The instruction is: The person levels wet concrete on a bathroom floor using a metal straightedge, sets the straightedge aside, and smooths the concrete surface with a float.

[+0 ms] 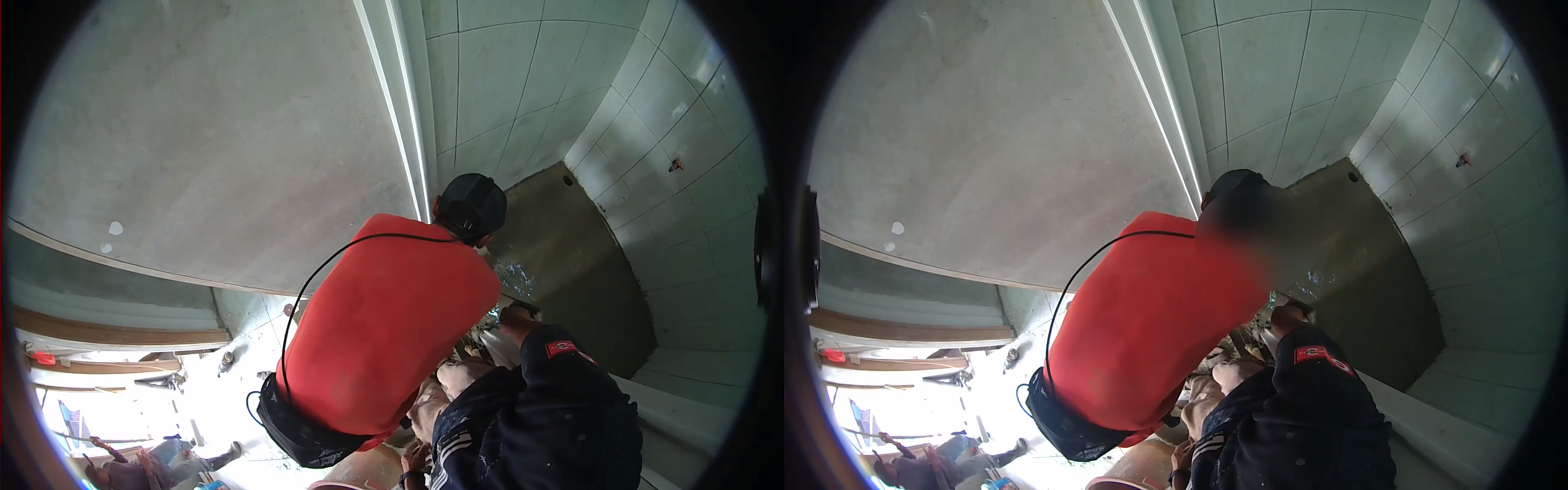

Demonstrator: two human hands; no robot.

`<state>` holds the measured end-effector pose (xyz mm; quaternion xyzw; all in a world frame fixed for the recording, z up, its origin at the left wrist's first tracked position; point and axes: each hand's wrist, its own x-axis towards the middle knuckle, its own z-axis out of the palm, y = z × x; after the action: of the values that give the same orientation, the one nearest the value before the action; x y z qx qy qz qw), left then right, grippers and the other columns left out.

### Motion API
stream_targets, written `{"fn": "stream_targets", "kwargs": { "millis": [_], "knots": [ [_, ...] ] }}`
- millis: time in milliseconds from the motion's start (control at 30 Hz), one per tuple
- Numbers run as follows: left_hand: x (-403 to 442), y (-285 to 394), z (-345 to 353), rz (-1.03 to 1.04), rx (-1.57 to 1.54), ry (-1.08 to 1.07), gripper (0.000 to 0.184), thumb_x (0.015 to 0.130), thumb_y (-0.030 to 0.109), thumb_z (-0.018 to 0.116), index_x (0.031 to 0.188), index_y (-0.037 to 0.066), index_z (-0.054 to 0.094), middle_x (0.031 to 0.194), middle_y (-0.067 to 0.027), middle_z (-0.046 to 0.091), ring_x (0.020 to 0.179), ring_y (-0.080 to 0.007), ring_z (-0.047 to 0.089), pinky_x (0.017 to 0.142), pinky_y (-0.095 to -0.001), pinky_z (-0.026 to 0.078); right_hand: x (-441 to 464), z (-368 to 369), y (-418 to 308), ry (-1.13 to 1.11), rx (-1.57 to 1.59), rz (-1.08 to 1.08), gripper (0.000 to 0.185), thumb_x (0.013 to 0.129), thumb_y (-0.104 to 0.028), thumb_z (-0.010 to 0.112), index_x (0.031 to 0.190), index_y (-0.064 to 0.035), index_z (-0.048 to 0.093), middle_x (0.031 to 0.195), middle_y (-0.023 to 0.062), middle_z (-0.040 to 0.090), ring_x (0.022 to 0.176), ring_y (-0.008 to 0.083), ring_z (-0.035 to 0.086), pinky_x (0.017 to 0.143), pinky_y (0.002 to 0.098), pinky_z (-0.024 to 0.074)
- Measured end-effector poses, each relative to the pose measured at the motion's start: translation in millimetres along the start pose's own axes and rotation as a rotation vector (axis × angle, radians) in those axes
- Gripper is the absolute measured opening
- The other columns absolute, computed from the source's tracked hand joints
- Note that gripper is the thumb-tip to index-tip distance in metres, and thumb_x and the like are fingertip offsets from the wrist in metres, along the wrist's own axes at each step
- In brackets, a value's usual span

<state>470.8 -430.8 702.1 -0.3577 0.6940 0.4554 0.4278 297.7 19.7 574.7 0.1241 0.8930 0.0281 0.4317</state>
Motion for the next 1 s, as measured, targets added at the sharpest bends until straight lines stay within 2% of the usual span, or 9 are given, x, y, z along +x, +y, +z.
{"fn": "stream_targets", "kwargs": {
  "millis": [33, 100, 267, 333, 467, 633, 733, 800, 1000],
  "knots": [
    [22.2, -25.3, 1.5, -0.046, -0.110, 0.000, 0.062, 0.079, 0.029, 0.079, 0.128, 0.001, 0.053, 0.112, -0.0109, 0.067, 0.093, -0.0208, 0.066, 0.073, -0.0368, 0.056, 22.2, 25.5, -0.1, 0.035, -0.045, -0.011, 0.018, 0.080, -0.023, 0.068, 0.092, -0.0143, 0.078, 0.090, 0.0090, 0.073, 0.090, 0.0293, 0.071, 0.061, 0.0445, 0.0547],
    [41.6, -47.1, -3.4, -0.104, -0.274, -0.036, 0.062, 0.078, 0.027, 0.080, 0.127, 0.001, 0.053, 0.112, -0.0115, 0.067, 0.093, -0.0212, 0.067, 0.073, -0.0369, 0.056, -12.9, -19.3, 3.9, 0.010, 0.027, 0.012, 0.017, 0.080, -0.022, 0.068, 0.092, -0.0150, 0.078, 0.091, 0.0085, 0.074, 0.091, 0.0291, 0.071, 0.062, 0.0449, 0.0548],
    [22.5, -8.9, -6.7, -0.025, -0.086, 0.003, 0.060, 0.078, 0.025, 0.079, 0.126, 0.000, 0.053, 0.107, -0.0121, 0.067, 0.088, -0.0202, 0.067, 0.070, -0.0357, 0.057, -21.6, -39.5, 10.4, -0.030, 0.116, 0.020, 0.018, 0.080, -0.022, 0.068, 0.095, -0.0161, 0.077, 0.098, 0.0074, 0.073, 0.096, 0.0288, 0.070, 0.065, 0.0460, 0.0556],
    [14.8, 6.3, -4.5, -0.005, -0.035, 0.018, 0.059, 0.079, 0.024, 0.079, 0.125, 0.000, 0.053, 0.105, -0.0123, 0.068, 0.086, -0.0197, 0.067, 0.069, -0.0352, 0.057, -15.3, -43.4, 14.9, -0.134, 0.181, 0.081, 0.031, 0.076, -0.024, 0.072, 0.104, -0.0090, 0.073, 0.109, 0.0114, 0.071, 0.102, 0.0329, 0.068, 0.076, 0.0465, 0.0563],
    [-0.8, 35.0, -0.5, 0.018, 0.010, 0.043, 0.056, 0.079, 0.022, 0.078, 0.124, 0.000, 0.053, 0.101, -0.0128, 0.068, 0.083, -0.0189, 0.067, 0.067, -0.0343, 0.057, -38.5, -71.7, 12.9, -0.111, 0.176, 0.090, 0.032, 0.076, -0.022, 0.070, 0.104, -0.0080, 0.072, 0.110, 0.0128, 0.070, 0.103, 0.0328, 0.067, 0.077, 0.0470, 0.0560],
    [44.5, 4.9, -13.0, 0.036, -0.048, -0.052, 0.046, 0.080, 0.022, 0.077, 0.116, 0.001, 0.059, 0.092, -0.0106, 0.069, 0.074, -0.0183, 0.067, 0.065, -0.0325, 0.056, -33.2, -73.4, 21.0, -0.087, 0.260, 0.170, 0.032, 0.077, -0.019, 0.067, 0.106, -0.0085, 0.072, 0.113, 0.0140, 0.069, 0.106, 0.0342, 0.066, 0.079, 0.0473, 0.0556],
    [68.5, -12.5, -14.3, -0.018, -0.269, -0.060, 0.041, 0.082, 0.025, 0.074, 0.114, 0.002, 0.063, 0.088, -0.0101, 0.067, 0.075, -0.0181, 0.066, 0.068, -0.0333, 0.057, -38.6, -89.1, 21.7, -0.119, 0.257, 0.154, 0.032, 0.078, -0.018, 0.065, 0.107, -0.0085, 0.072, 0.115, 0.0157, 0.068, 0.108, 0.0352, 0.065, 0.081, 0.0470, 0.0552],
    [81.2, -19.4, -18.8, -0.002, -0.311, -0.068, 0.035, 0.085, 0.022, 0.071, 0.114, 0.003, 0.064, 0.087, -0.0104, 0.067, 0.074, -0.0200, 0.066, 0.067, -0.0374, 0.059, -40.4, -94.8, 15.4, -0.107, 0.231, 0.157, 0.032, 0.078, -0.018, 0.065, 0.107, -0.0077, 0.072, 0.115, 0.0162, 0.067, 0.108, 0.0348, 0.065, 0.082, 0.0473, 0.0549],
    [89.7, -16.6, -46.1, -0.086, -0.139, -0.073, 0.032, 0.087, 0.027, 0.067, 0.108, 0.003, 0.066, 0.090, -0.0107, 0.070, 0.074, -0.0202, 0.069, 0.060, -0.0349, 0.058, -34.1, -98.2, -14.1, -0.063, 0.262, 0.213, 0.031, 0.079, -0.017, 0.063, 0.106, -0.0064, 0.072, 0.114, 0.0163, 0.068, 0.108, 0.0347, 0.065, 0.083, 0.0483, 0.0543]
  ]
}}
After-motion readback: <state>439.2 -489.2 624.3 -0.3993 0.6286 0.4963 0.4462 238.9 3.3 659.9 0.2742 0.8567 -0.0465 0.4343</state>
